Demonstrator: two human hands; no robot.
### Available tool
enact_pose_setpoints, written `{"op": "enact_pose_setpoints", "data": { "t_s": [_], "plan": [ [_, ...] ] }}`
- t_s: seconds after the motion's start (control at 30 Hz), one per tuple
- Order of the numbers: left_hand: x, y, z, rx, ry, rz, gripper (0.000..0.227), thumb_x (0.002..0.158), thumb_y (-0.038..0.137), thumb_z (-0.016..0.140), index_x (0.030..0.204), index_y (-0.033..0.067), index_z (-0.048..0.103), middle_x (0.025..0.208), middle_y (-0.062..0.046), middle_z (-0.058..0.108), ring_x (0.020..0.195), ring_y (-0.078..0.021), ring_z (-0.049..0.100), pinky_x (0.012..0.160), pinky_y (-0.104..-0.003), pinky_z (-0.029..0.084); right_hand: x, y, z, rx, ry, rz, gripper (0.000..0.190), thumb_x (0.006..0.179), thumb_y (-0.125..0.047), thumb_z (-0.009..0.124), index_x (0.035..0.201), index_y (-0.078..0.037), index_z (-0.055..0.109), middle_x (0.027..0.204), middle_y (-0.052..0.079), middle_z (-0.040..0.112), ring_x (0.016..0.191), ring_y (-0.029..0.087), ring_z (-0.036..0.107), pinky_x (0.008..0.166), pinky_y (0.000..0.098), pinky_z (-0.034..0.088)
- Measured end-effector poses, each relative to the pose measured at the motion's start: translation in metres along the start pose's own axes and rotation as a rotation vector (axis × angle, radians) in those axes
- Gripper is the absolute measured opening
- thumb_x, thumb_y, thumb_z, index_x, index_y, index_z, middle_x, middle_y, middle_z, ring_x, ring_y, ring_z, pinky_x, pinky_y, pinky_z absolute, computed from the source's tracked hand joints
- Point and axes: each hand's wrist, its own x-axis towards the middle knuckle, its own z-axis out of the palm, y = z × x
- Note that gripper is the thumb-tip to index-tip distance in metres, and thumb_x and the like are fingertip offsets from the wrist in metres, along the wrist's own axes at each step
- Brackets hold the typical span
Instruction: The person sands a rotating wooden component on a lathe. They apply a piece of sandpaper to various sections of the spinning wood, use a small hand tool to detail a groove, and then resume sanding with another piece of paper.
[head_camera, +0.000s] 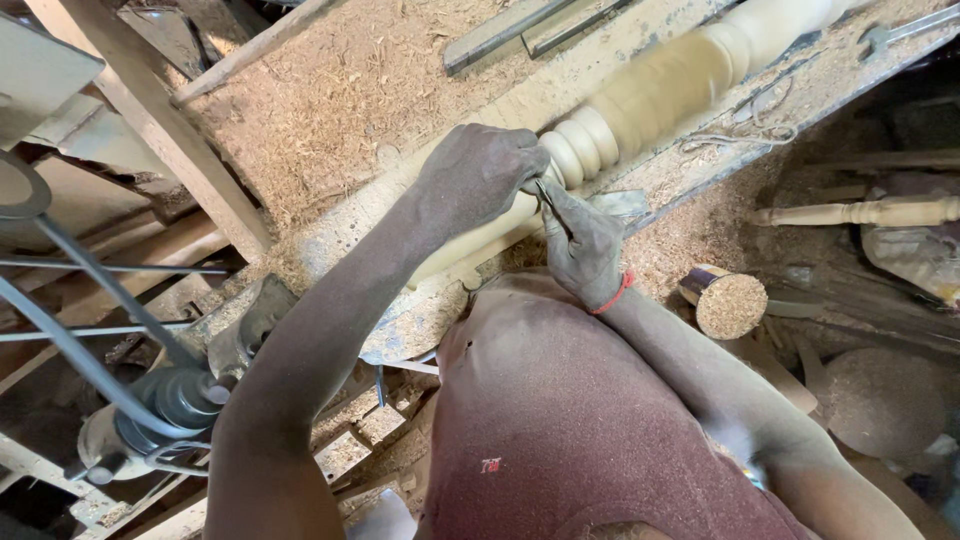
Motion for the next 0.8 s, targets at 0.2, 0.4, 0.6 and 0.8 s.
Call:
{"op": "enact_pose_setpoints", "data": {
  "t_s": [0.2, 0.4, 0.6, 0.8],
  "plan": [
    [0.005, -0.001, -0.005, -0.035, -0.051, -0.045, 0.007, 0.084, 0.005, 0.07, 0.086, 0.0114, 0.071, 0.083, -0.005, 0.069, 0.072, -0.0273, 0.071, 0.066, -0.044, 0.056, 0.005, -0.004, 0.0, 0.036, 0.008, -0.021, 0.027, 0.105, -0.003, 0.065, 0.132, -0.003, 0.069, 0.111, 0.017, 0.076, 0.088, 0.024, 0.078, 0.077, 0.0326, 0.059],
    [0.007, -0.005, -0.007, -0.059, -0.016, -0.009, 0.004, 0.081, 0.007, 0.073, 0.083, 0.0113, 0.072, 0.08, -0.005, 0.07, 0.073, -0.0284, 0.071, 0.066, -0.044, 0.056, 0.008, -0.003, -0.003, 0.037, -0.043, 0.024, 0.03, 0.103, -0.003, 0.067, 0.132, -0.002, 0.069, 0.103, 0.017, 0.077, 0.079, 0.023, 0.076, 0.07, 0.0334, 0.057],
    [0.012, -0.003, -0.006, -0.121, -0.065, -0.104, 0.005, 0.088, 0.009, 0.077, 0.084, 0.012, 0.075, 0.082, -0.003, 0.075, 0.071, -0.0204, 0.072, 0.067, -0.039, 0.058, 0.008, 0.007, -0.001, -0.011, -0.099, 0.112, 0.031, 0.1, -0.005, 0.07, 0.131, -0.002, 0.071, 0.084, 0.016, 0.074, 0.067, 0.024, 0.071, 0.061, 0.0348, 0.055],
    [0.014, -0.007, -0.007, -0.148, -0.076, -0.163, 0.006, 0.085, 0.013, 0.079, 0.082, 0.0105, 0.075, 0.075, -0.004, 0.075, 0.069, -0.0195, 0.071, 0.069, -0.038, 0.058, 0.012, 0.004, -0.005, 0.037, -0.073, -0.002, 0.033, 0.1, -0.002, 0.063, 0.132, -0.002, 0.07, 0.103, 0.019, 0.075, 0.082, 0.025, 0.076, 0.071, 0.0346, 0.059]
  ]
}}
